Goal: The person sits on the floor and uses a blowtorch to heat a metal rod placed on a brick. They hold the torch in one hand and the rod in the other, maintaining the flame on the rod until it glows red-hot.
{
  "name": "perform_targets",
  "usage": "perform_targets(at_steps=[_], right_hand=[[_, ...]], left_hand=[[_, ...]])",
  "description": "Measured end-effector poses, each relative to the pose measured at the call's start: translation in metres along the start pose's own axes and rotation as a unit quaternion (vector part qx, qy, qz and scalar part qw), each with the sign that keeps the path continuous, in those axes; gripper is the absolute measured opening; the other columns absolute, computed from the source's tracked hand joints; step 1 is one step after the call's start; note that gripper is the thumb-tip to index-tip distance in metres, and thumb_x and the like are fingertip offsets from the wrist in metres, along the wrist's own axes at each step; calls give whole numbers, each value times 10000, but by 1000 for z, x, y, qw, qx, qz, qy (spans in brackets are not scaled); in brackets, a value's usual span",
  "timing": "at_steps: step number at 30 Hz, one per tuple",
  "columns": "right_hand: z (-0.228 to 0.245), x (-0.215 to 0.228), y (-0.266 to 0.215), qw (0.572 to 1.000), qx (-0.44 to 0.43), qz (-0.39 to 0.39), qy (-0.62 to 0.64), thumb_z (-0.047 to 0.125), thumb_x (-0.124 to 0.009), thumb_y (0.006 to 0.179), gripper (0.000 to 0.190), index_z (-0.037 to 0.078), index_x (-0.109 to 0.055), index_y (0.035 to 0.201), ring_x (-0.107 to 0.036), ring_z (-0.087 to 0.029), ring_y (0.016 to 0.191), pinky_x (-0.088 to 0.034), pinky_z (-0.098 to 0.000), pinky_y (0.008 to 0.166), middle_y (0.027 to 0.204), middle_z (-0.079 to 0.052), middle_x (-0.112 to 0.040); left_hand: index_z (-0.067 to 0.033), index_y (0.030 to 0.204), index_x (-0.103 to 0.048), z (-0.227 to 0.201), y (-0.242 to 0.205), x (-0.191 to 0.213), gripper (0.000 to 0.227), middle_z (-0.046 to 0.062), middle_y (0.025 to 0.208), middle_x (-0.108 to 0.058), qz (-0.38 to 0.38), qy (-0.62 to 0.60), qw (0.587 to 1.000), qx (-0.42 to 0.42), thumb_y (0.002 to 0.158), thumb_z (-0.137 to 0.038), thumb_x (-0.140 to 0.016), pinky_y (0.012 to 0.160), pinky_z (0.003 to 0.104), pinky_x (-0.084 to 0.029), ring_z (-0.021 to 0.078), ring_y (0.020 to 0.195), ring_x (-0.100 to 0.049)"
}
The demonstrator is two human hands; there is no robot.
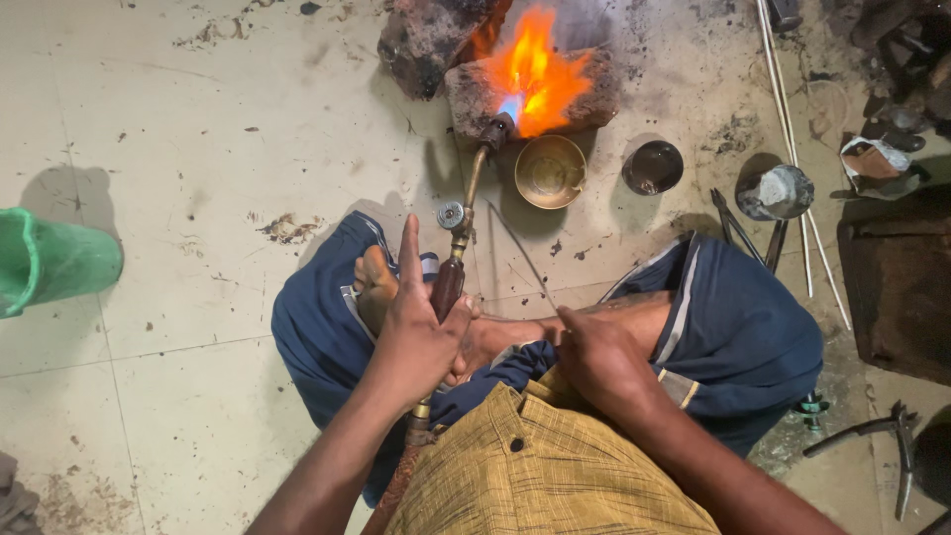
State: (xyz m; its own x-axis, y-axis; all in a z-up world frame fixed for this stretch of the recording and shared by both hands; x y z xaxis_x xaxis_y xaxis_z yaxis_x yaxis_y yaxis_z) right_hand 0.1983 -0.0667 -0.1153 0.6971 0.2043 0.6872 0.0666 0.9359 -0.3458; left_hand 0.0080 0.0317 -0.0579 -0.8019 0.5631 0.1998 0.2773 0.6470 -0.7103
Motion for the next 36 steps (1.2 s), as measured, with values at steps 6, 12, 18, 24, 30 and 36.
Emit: perform_targets(at_steps=[6,12,18,24,30,36], right_hand=[[-35,-1,56,986,-52,49,-148,296,-612,927,240,81,-715,960,-688,-347,688,-563,-494,667,781,-163,-695],[-80,-24,170,969,58,-110,-212,146,-609,845,242,37,-718,1031,-682,-408,761,-533,-542,639,819,-194,-700],[-91,-3,141,937,208,-208,-188,100,-629,871,99,84,-657,777,-682,-376,763,-549,-528,710,760,-152,-672],[-135,141,1,966,-27,-243,-86,6,-648,808,260,28,-751,1046,-710,-385,802,-570,-461,718,894,-217,-718],[-235,197,-141,908,-177,-291,-245,98,-686,933,270,148,-769,1185,-718,-340,864,-574,-444,767,1025,-173,-757],[-305,113,-199,837,-272,-198,-432,183,-650,965,119,182,-762,1002,-690,-317,708,-553,-430,664,770,-139,-716]], left_hand=[[-258,1631,198,0,2,5,1066,34,750,-702,-23,33,998,-41,950,-79,-603,430,256,-582,134,432,-637],[-236,1621,190,-5,1,-7,1038,99,679,-659,-6,-30,995,-96,950,-65,-583,380,272,-508,134,431,-574],[-262,1665,132,-4,0,-6,1091,108,648,-638,-50,-32,998,-21,924,-99,-652,316,307,-442,161,376,-522],[-231,1630,144,-3,4,-7,1065,116,654,-620,-44,-26,998,-30,926,-116,-647,302,298,-436,149,372,-516],[-260,1624,149,0,10,-13,1063,117,677,-644,-49,-8,999,-3,934,-100,-643,319,313,-448,160,384,-520],[-280,1630,188,-1,8,-15,1061,118,609,-612,-5,-47,998,-33,943,-78,-594,337,296,-462,147,397,-518]])
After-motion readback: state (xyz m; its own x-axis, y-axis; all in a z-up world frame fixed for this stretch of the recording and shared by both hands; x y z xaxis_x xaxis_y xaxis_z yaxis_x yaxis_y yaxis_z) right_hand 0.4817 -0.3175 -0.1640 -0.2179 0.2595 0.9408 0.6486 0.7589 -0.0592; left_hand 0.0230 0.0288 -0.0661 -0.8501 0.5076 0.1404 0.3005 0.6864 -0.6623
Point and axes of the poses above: each hand's wrist, its own y-axis towards the middle knuckle, its own x-axis out of the back of the hand, z = x × y, the point moved 7 cm from there along y, towards the middle knuckle
